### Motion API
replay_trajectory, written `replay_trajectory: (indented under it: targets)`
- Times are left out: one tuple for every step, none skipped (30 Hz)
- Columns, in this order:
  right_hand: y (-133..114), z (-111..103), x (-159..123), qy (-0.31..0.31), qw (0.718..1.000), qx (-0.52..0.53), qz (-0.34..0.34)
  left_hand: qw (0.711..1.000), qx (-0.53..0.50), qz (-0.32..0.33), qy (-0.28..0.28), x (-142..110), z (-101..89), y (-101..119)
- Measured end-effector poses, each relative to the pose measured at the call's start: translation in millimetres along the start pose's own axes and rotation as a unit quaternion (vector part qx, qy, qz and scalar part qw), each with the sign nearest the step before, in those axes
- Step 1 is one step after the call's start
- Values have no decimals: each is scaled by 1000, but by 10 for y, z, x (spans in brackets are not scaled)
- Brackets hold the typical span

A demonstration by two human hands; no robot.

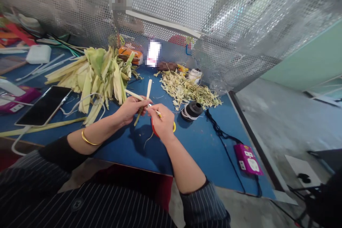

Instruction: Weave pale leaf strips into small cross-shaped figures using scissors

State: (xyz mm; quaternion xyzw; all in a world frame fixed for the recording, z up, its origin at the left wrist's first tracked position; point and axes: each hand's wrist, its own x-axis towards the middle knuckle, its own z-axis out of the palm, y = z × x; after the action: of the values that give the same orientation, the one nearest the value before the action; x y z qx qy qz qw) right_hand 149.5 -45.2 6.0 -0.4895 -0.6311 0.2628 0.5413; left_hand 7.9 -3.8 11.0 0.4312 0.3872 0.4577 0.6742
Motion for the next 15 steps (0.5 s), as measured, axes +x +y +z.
replay_trajectory:
  targets:
    - [-4, -26, 17, 4, 1000, 28, -13, 1000, -18, -7, -23, 5, -24, 20]
    - [1, -54, 45, 19, 997, 67, -18, 998, -40, -16, -50, 10, -48, 41]
    - [12, -84, 78, 42, 993, 104, -20, 995, -64, -26, -78, 13, -69, 60]
    - [28, -110, 112, 63, 990, 126, -20, 990, -88, -35, -103, 16, -86, 74]
    - [44, -131, 142, 71, 989, 125, -18, 985, -109, -43, -123, 19, -97, 83]
    - [58, -143, 164, 64, 992, 105, -14, 982, -123, -49, -138, 20, -103, 86]
    - [69, -145, 175, 40, 997, 71, -6, 979, -131, -53, -148, 20, -104, 84]
    - [75, -139, 177, 5, 999, 32, 1, 978, -135, -55, -151, 20, -100, 79]
    - [78, -124, 170, -33, 999, 0, 8, 978, -136, -55, -151, 18, -95, 72]
    - [78, -104, 157, -62, 998, -18, 13, 978, -136, -56, -150, 15, -89, 66]
    - [77, -83, 142, -78, 997, -22, 18, 977, -137, -59, -152, 11, -83, 61]
    - [76, -62, 127, -84, 996, -16, 26, 975, -141, -67, -158, 6, -80, 58]
    - [76, -45, 113, -81, 996, -3, 36, 972, -147, -79, -167, 1, -79, 58]
    - [77, -31, 103, -75, 996, 15, 48, 967, -156, -94, -179, -4, -81, 60]
    - [79, -21, 96, -70, 995, 35, 63, 962, -165, -109, -189, -8, -85, 62]
